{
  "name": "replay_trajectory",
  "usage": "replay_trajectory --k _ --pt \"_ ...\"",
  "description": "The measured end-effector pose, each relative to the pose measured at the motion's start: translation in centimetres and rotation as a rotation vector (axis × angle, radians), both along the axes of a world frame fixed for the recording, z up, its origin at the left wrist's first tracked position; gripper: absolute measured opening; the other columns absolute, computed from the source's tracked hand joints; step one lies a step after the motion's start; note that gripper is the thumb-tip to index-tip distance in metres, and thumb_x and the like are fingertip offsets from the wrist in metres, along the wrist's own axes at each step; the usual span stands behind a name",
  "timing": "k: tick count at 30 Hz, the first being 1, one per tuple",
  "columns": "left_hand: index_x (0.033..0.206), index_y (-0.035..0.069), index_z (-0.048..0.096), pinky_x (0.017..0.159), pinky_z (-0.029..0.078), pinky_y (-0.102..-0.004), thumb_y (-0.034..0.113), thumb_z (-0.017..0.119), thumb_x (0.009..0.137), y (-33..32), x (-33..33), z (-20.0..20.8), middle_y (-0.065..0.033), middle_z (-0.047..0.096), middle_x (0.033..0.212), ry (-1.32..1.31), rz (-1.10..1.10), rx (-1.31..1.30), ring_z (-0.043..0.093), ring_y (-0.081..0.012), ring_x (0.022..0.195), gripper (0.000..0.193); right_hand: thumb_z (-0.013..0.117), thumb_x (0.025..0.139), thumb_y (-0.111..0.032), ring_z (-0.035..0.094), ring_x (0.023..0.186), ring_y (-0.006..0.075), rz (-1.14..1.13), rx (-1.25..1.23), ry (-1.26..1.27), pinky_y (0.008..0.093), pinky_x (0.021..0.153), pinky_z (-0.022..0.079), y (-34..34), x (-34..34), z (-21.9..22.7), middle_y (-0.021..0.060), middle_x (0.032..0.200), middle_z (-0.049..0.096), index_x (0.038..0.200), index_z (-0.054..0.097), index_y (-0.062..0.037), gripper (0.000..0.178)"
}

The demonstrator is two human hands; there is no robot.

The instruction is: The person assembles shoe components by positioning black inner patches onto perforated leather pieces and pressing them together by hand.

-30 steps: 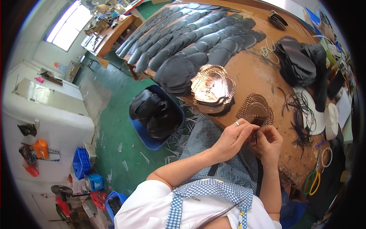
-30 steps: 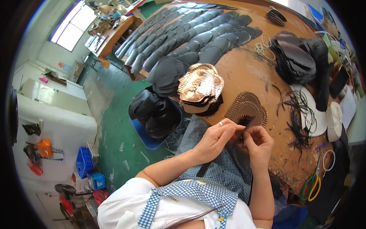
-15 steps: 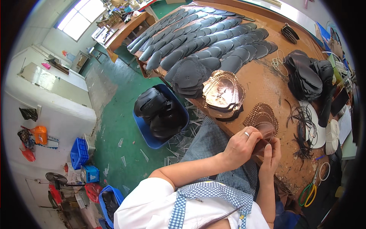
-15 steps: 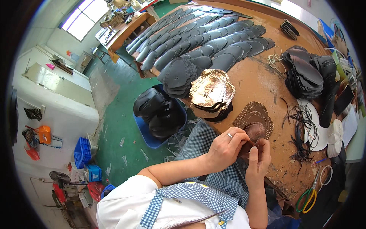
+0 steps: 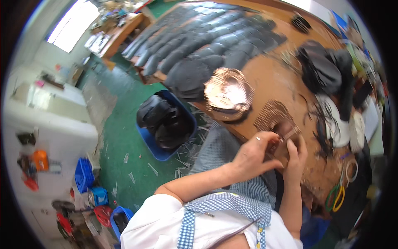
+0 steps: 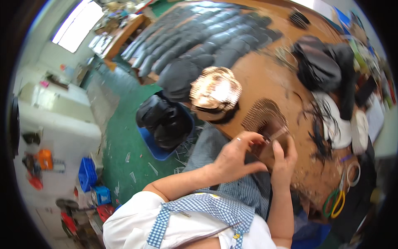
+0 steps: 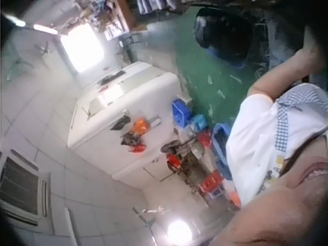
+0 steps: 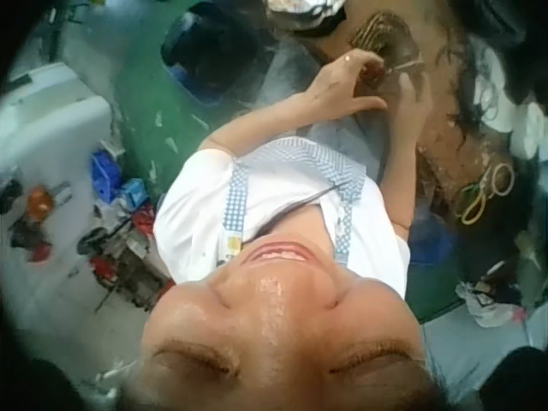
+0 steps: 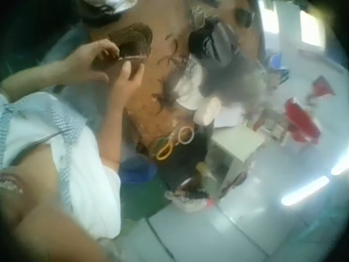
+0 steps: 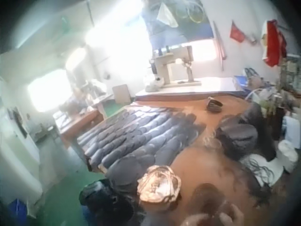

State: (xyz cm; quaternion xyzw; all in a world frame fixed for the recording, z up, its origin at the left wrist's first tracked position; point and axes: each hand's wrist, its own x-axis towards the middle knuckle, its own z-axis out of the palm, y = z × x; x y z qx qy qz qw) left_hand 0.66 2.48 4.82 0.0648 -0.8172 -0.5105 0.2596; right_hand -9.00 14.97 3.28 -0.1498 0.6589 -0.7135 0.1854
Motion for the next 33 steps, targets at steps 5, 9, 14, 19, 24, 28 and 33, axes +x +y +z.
replay_trajectory --k 5,9,14,19,24,28,33 --pt "0.098 0.000 0.065 0.072 0.055 -0.0314 -0.002 0.071 0.082 -1.2 0.3 -0.9 -0.0140 0.069 0.092 -0.085 0.150 -0.037 0.069 -0.0211 0.082 0.017 0.045 0.103 -0.029 0.068 0.083 0.0207 0.182 -0.214 -0.419 0.0310 0.073 0.058 0.1 0.0 -0.4 0.0114 0.095 0.066 0.102 0.059 0.0017 0.033" --pt "0.095 0.000 0.067 0.074 0.055 -0.0312 -0.008 0.068 0.079 -0.9 -0.2 -1.8 -0.0124 0.070 0.096 0.039 0.048 -0.202 0.069 -0.0242 0.084 0.018 0.055 0.098 -0.021 0.070 0.083 0.0204 0.186 -0.108 -0.479 0.0297 0.071 0.059 0.1 1.3 -1.3 0.0127 0.096 0.068 0.107 0.060 0.0017 0.025" --pt "0.093 0.000 0.068 0.076 0.056 -0.0321 -0.009 0.070 0.077 -0.2 0.0 -1.6 -0.0118 0.071 0.099 0.065 0.027 -0.292 0.069 -0.0248 0.087 0.019 0.058 0.097 -0.021 0.070 0.083 0.0190 0.222 -0.334 -0.658 0.0303 0.071 0.059 1.5 0.7 -1.8 0.0100 0.095 0.069 0.109 0.061 0.0005 0.025" --pt "0.092 0.000 0.068 0.075 0.056 -0.0315 -0.009 0.071 0.077 -0.2 0.3 -1.6 -0.0118 0.071 0.099 0.082 0.039 -0.246 0.069 -0.0245 0.086 0.018 0.059 0.096 -0.020 0.068 0.078 0.0157 0.328 -0.460 -0.794 0.0284 0.070 0.059 1.9 0.7 -2.1 0.0082 0.092 0.068 0.107 0.062 0.0006 0.024" --pt "0.092 0.000 0.068 0.074 0.055 -0.0310 -0.009 0.071 0.076 -0.1 0.1 -1.2 -0.0119 0.072 0.098 0.089 -0.005 -0.229 0.069 -0.0247 0.085 0.018 0.062 0.093 -0.012 0.066 0.075 0.0139 0.261 -0.388 -0.713 0.0263 0.066 0.057 1.5 0.6 -1.7 0.0053 0.088 0.067 0.100 0.063 -0.0007 0.013" --pt "0.090 -0.001 0.067 0.074 0.055 -0.0318 -0.009 0.070 0.076 -0.4 0.2 -1.2 -0.0125 0.071 0.097 0.039 -0.044 -0.295 0.069 -0.0253 0.085 0.017 0.068 0.083 -0.006 0.066 0.068 0.0161 0.044 0.125 0.301 0.0277 0.056 0.052 0.4 1.2 -2.0 0.0072 0.081 0.064 0.087 0.060 -0.0017 0.010" --pt "0.092 0.000 0.065 0.073 0.055 -0.0329 -0.009 0.066 0.079 -1.1 0.1 -1.3 -0.0108 0.071 0.096 0.010 -0.003 -0.312 0.068 -0.0247 0.084 0.015 0.069 0.078 0.001 0.066 0.064 0.0191 -0.029 0.288 0.642 0.0302 0.055 0.053 -0.5 1.5 -1.5 0.0101 0.075 0.062 0.087 0.059 -0.0003 0.014"
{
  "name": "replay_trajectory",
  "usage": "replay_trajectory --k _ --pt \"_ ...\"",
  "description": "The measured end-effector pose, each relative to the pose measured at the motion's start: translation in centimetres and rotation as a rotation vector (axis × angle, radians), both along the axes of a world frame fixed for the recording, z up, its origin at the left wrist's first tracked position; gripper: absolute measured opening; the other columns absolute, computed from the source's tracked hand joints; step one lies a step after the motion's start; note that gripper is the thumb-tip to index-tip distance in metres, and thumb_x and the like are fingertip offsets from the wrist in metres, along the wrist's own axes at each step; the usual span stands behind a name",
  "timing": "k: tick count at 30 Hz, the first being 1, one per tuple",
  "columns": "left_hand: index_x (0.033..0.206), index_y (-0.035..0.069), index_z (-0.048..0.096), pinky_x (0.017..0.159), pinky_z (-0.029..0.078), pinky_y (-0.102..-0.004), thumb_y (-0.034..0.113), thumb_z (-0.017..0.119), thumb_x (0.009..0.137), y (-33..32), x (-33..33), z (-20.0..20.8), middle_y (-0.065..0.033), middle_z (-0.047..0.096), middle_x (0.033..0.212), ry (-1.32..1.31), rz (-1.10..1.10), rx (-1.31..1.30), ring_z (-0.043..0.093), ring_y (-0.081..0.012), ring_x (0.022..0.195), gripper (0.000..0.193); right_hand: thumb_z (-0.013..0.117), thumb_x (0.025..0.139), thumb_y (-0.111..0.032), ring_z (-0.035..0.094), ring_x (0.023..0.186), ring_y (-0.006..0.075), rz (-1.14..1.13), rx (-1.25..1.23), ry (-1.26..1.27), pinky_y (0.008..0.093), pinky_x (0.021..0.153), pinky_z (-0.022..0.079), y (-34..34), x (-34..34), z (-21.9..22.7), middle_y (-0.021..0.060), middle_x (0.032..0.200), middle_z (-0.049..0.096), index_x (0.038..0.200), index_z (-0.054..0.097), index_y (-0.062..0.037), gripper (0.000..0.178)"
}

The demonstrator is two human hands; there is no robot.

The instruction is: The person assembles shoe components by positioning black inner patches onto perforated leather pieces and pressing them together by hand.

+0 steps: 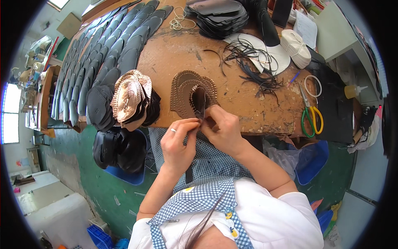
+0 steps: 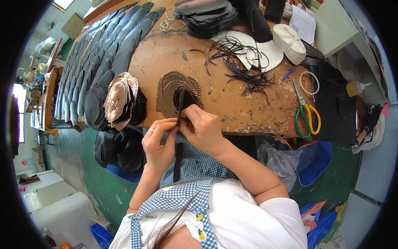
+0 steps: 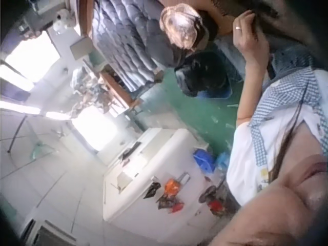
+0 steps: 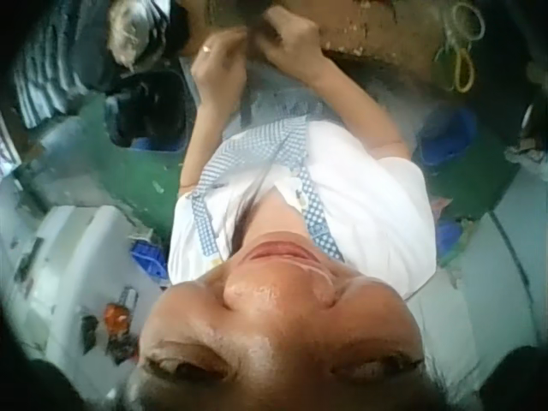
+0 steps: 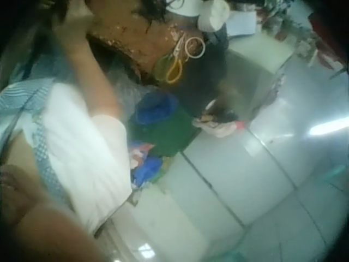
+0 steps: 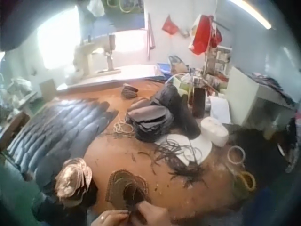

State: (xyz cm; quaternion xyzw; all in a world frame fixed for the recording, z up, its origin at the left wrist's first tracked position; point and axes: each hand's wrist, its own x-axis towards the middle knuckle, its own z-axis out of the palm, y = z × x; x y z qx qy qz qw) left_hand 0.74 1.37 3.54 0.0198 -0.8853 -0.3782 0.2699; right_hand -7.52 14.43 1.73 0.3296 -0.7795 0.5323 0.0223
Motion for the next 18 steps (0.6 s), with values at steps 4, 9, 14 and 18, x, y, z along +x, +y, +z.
replay_trajectory --k 4,9,14,18 --pt "0.099 -0.003 0.061 0.074 0.054 -0.0272 -0.003 0.062 0.090 -0.1 -0.1 0.2 -0.0110 0.071 0.090 -0.154 0.056 0.387 0.070 -0.0163 0.080 0.009 0.063 0.087 0.002 0.069 0.075 0.0134 0.113 -0.327 -0.480 0.0274 0.061 0.055 0.4 0.2 0.7 0.0083 0.086 0.069 0.096 0.063 0.0025 0.008" --pt "0.106 -0.004 0.060 0.073 0.055 -0.0246 0.001 0.059 0.095 -0.1 -0.9 0.3 -0.0080 0.070 0.087 -0.155 0.028 0.680 0.069 -0.0115 0.081 0.012 0.060 0.091 0.004 0.069 0.084 0.0127 0.255 -0.342 -0.799 0.0249 0.073 0.057 1.5 -1.0 1.3 0.0084 0.096 0.071 0.105 0.068 0.0034 0.016" --pt "0.108 -0.004 0.061 0.071 0.052 -0.0212 0.004 0.059 0.096 0.0 -1.1 0.9 -0.0049 0.068 0.088 -0.197 0.023 0.613 0.065 -0.0078 0.080 0.015 0.062 0.092 0.000 0.069 0.086 0.0145 0.283 -0.442 -0.812 0.0252 0.074 0.059 1.4 -0.7 0.6 0.0103 0.096 0.071 0.104 0.067 0.0039 0.014" --pt "0.109 -0.004 0.061 0.068 0.047 -0.0174 0.005 0.060 0.096 0.3 -0.9 0.3 -0.0014 0.066 0.089 -0.204 0.037 0.663 0.059 -0.0029 0.079 0.016 0.066 0.090 -0.001 0.070 0.084 0.0154 0.216 -0.367 -0.882 0.0258 0.070 0.059 1.4 -0.9 1.4 0.0099 0.094 0.070 0.101 0.065 0.0036 0.012"
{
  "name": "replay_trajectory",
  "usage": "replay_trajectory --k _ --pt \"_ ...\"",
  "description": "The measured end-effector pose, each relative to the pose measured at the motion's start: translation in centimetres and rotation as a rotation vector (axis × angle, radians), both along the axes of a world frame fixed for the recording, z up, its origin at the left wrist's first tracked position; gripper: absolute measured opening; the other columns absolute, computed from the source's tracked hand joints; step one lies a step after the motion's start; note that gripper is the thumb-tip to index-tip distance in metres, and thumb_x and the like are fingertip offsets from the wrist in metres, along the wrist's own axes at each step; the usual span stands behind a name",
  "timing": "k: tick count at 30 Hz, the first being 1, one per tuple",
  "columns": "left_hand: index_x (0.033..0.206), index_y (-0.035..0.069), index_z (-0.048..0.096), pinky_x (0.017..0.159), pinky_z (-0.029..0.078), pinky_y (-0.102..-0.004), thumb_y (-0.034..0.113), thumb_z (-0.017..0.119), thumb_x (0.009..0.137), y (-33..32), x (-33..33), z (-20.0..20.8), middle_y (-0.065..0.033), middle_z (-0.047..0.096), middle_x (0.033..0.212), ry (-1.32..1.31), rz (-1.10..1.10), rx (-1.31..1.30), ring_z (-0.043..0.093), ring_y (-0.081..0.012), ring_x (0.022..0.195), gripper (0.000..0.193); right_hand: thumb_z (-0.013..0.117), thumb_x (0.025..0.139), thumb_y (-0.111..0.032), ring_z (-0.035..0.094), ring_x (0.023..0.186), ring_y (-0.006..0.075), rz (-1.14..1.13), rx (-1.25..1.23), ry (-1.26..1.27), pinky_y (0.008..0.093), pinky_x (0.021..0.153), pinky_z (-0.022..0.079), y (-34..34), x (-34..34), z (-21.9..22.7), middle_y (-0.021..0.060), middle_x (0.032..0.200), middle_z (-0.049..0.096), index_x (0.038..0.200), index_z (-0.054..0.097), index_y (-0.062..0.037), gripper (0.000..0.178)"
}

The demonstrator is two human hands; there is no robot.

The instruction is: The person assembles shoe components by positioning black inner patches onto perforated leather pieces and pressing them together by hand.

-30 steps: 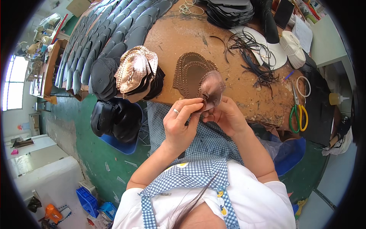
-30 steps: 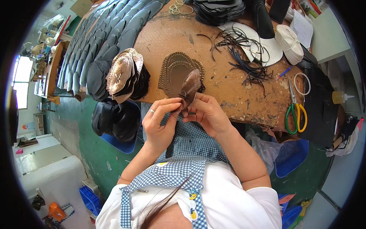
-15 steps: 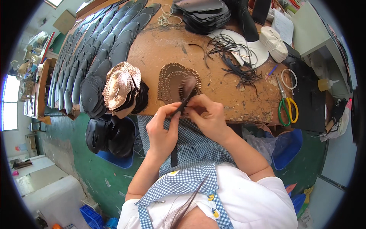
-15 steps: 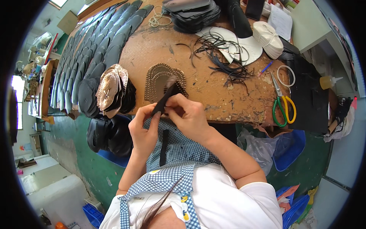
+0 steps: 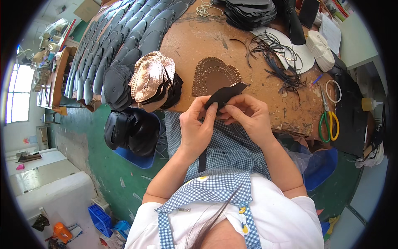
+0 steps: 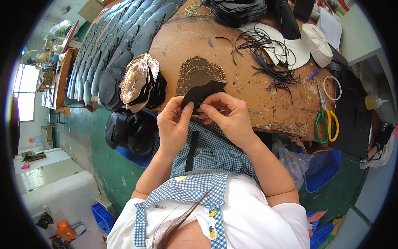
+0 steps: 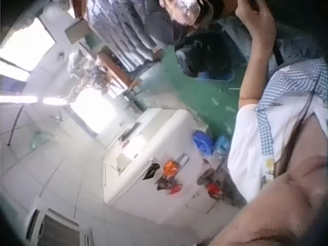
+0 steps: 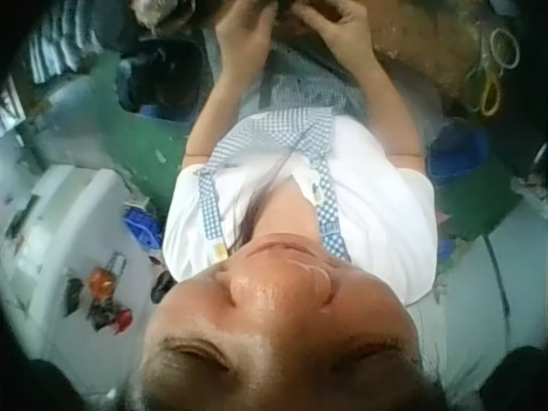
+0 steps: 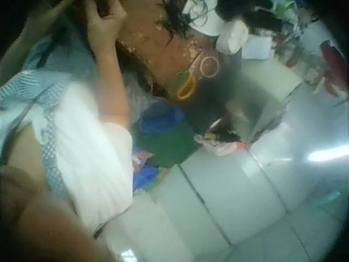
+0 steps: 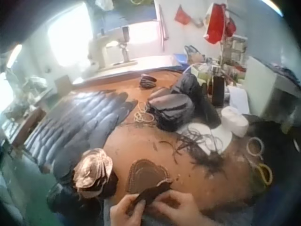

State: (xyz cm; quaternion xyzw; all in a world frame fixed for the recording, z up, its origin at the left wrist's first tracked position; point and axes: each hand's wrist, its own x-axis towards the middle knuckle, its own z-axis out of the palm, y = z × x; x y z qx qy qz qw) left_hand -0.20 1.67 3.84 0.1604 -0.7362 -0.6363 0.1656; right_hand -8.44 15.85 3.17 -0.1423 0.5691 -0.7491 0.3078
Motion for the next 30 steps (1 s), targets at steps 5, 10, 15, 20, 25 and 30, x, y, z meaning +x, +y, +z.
replay_trajectory --k 5,10,15,20,25,30 --pt "0.108 -0.004 0.061 0.067 0.049 -0.0197 0.005 0.061 0.096 0.2 0.2 -0.1 -0.0040 0.069 0.086 0.003 0.031 -0.007 0.062 -0.0051 0.077 0.015 0.066 0.088 0.000 0.069 0.080 0.0141 -0.005 0.063 -0.017 0.0251 0.067 0.059 -0.1 0.0 0.4 0.0084 0.088 0.068 0.095 0.062 0.0028 0.008" --pt "0.110 -0.003 0.059 0.066 0.045 -0.0156 0.005 0.062 0.095 0.4 0.2 0.1 -0.0012 0.068 0.087 -0.002 0.031 -0.035 0.058 -0.0020 0.076 0.017 0.065 0.087 0.002 0.066 0.075 0.0114 -0.042 0.075 -0.001 0.0253 0.066 0.060 -0.2 0.0 0.5 0.0063 0.083 0.066 0.091 0.059 0.0022 0.007" --pt "0.108 -0.002 0.059 0.065 0.045 -0.0157 0.003 0.063 0.094 0.5 0.3 0.2 -0.0016 0.069 0.087 0.022 0.020 -0.085 0.060 -0.0025 0.078 0.015 0.064 0.087 0.002 0.066 0.076 0.0112 -0.046 0.057 0.000 0.0259 0.067 0.060 -0.2 -0.1 0.3 0.0063 0.084 0.066 0.091 0.058 0.0022 0.007" --pt "0.107 -0.003 0.061 0.075 0.051 -0.0230 0.001 0.063 0.092 1.0 0.4 0.0 -0.0086 0.070 0.098 0.090 -0.011 -0.197 0.066 -0.0117 0.085 0.016 0.064 0.089 0.001 0.067 0.077 0.0113 -0.075 0.011 -0.022 0.0259 0.069 0.060 -0.3 0.0 0.5 0.0069 0.086 0.067 0.095 0.060 0.0032 0.007" --pt "0.109 -0.004 0.062 0.081 0.054 -0.0259 0.001 0.062 0.093 1.0 0.7 0.5 -0.0080 0.070 0.103 0.075 -0.043 0.099 0.067 -0.0130 0.089 0.017 0.062 0.090 0.003 0.067 0.076 0.0108 -0.128 0.010 0.070 0.0252 0.069 0.059 -0.2 0.4 0.2 0.0069 0.085 0.068 0.097 0.061 0.0051 0.008" --pt "0.105 -0.002 0.064 0.078 0.052 -0.0241 0.004 0.067 0.091 0.1 0.4 0.3 -0.0042 0.068 0.097 -0.040 -0.047 0.377 0.063 -0.0087 0.087 0.015 0.061 0.089 0.006 0.067 0.075 0.0107 -0.077 0.077 0.189 0.0255 0.069 0.059 0.0 1.0 0.4 0.0067 0.082 0.067 0.096 0.061 0.0058 0.008"
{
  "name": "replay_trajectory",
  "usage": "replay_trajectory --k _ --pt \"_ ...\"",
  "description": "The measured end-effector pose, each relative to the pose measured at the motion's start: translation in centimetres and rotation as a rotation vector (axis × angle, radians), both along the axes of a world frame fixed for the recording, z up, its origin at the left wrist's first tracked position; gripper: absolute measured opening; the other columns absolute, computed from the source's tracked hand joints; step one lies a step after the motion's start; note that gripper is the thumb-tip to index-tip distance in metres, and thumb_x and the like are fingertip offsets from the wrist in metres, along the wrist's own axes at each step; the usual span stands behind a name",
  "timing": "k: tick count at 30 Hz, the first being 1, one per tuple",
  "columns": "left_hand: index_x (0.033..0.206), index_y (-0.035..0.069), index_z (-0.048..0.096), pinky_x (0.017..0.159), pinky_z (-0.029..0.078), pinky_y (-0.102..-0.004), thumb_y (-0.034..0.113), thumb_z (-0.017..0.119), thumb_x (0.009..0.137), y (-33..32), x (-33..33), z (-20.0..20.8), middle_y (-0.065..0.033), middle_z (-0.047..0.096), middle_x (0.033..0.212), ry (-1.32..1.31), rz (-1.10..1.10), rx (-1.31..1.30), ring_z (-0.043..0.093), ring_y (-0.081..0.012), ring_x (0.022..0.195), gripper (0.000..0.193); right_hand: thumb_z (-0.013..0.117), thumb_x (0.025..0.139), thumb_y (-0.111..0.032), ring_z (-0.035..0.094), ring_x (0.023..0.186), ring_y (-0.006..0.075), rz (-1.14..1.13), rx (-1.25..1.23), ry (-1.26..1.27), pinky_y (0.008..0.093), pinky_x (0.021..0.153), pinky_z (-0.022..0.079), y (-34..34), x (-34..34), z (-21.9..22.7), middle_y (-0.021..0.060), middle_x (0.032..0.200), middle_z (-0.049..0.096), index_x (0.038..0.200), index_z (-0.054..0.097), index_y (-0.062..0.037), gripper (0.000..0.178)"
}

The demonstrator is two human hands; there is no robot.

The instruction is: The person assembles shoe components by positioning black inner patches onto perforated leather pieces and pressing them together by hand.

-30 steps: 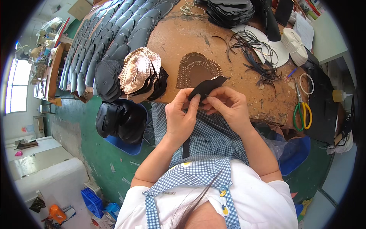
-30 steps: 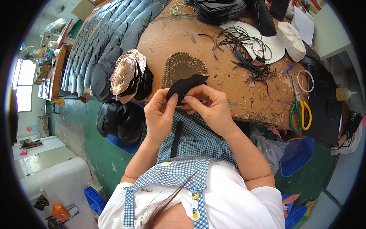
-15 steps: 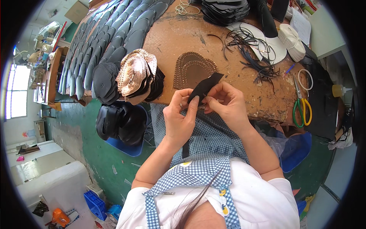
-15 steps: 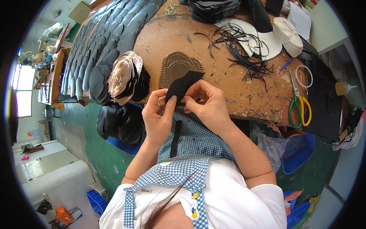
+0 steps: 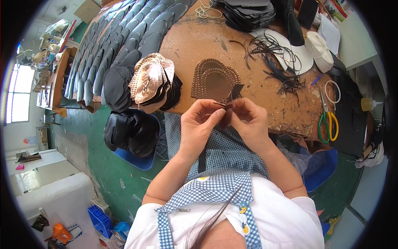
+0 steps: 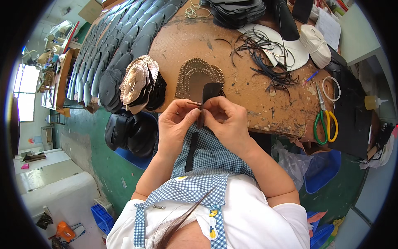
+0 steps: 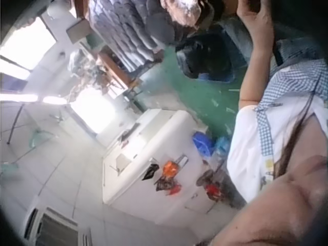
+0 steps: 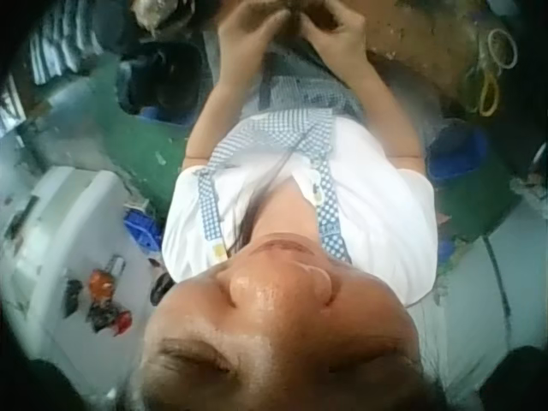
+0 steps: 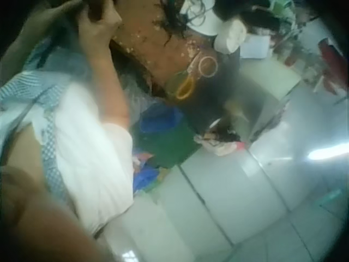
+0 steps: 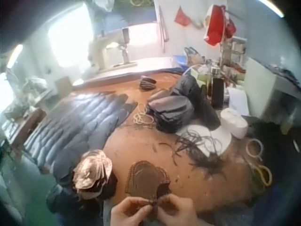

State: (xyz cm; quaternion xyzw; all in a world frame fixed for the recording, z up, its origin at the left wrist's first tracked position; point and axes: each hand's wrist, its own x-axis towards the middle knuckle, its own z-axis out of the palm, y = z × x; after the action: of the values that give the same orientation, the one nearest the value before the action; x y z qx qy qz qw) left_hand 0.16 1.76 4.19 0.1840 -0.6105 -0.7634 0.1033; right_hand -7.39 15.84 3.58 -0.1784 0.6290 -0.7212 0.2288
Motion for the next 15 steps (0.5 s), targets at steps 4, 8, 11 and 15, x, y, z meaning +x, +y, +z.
replay_trajectory --k 4,8,11,15 --pt "0.102 0.001 0.064 0.075 0.050 -0.0223 0.005 0.068 0.090 -0.7 0.0 -0.9 -0.0017 0.067 0.095 0.010 -0.037 0.162 0.061 -0.0074 0.085 0.013 0.061 0.088 0.007 0.068 0.075 0.0116 0.033 0.020 0.124 0.0257 0.068 0.058 0.1 0.2 -0.1 0.0080 0.082 0.067 0.095 0.060 0.0060 0.007" --pt "0.101 0.001 0.060 0.076 0.049 -0.0212 0.006 0.065 0.094 -0.9 0.0 -0.6 0.0007 0.062 0.095 -0.016 -0.116 0.114 0.059 -0.0058 0.086 0.010 0.061 0.089 0.006 0.068 0.076 0.0127 0.057 0.061 0.172 0.0263 0.069 0.058 0.2 0.1 -0.4 0.0090 0.082 0.067 0.096 0.059 0.0061 0.007" --pt "0.098 0.002 0.057 0.075 0.049 -0.0225 0.009 0.063 0.095 -0.1 0.0 -0.5 0.0015 0.062 0.088 0.010 -0.081 -0.102 0.059 -0.0058 0.085 0.010 0.060 0.091 0.005 0.068 0.076 0.0130 0.052 0.026 0.162 0.0269 0.070 0.058 0.3 0.2 0.0 0.0093 0.084 0.067 0.098 0.058 0.0062 0.007" --pt "0.099 0.000 0.053 0.076 0.047 -0.0227 0.003 0.058 0.096 0.0 -0.1 -1.0 -0.0018 0.055 0.094 0.097 0.014 -0.487 0.055 -0.0078 0.085 0.007 0.057 0.093 0.001 0.068 0.075 0.0133 0.061 -0.054 0.030 0.0267 0.070 0.057 -0.1 0.3 0.5 0.0094 0.084 0.067 0.103 0.056 0.0052 0.012"
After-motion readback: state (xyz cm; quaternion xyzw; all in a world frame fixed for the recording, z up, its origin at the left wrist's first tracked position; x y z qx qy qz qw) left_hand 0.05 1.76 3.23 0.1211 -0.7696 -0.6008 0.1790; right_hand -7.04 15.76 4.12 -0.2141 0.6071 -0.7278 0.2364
